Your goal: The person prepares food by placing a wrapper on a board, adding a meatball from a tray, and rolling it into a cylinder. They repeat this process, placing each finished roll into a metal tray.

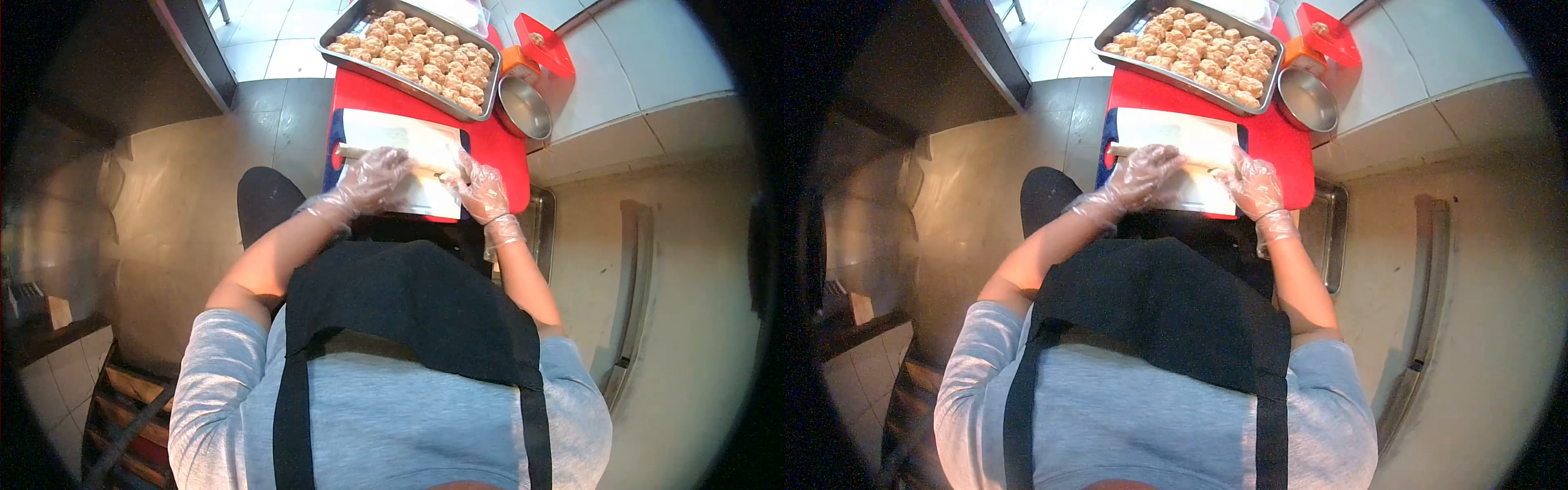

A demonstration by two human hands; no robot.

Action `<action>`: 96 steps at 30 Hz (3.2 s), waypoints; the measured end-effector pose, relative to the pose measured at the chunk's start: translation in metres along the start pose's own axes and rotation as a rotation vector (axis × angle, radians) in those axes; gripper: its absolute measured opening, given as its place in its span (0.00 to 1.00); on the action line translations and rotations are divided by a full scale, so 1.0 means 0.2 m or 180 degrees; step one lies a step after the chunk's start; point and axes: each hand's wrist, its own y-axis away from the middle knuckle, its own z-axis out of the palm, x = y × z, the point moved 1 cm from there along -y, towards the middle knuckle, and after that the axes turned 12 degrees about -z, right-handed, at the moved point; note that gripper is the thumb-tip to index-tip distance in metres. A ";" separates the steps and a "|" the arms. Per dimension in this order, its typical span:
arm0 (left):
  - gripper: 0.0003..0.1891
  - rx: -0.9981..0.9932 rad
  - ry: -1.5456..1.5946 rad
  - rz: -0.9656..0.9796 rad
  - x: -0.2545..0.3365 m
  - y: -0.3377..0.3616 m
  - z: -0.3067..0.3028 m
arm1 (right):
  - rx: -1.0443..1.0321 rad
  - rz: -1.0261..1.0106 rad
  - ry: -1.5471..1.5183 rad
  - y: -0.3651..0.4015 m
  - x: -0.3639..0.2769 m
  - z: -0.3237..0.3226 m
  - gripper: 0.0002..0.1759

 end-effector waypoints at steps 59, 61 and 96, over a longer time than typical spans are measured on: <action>0.32 0.0637 0.0775 -0.0019 -0.11 -0.47 -0.02 | 0.0101 -0.0366 -0.0421 -0.39 -0.01 -0.20 0.21; 0.27 0.1076 0.1217 -0.0456 0.00 -0.45 -0.07 | 0.0449 -0.0377 -0.1329 -0.39 -0.16 -0.39 0.22; 0.15 -0.0024 0.3136 -0.1397 0.44 -0.32 -0.66 | 0.1255 -0.1555 -0.3179 -0.25 -0.20 -0.71 0.38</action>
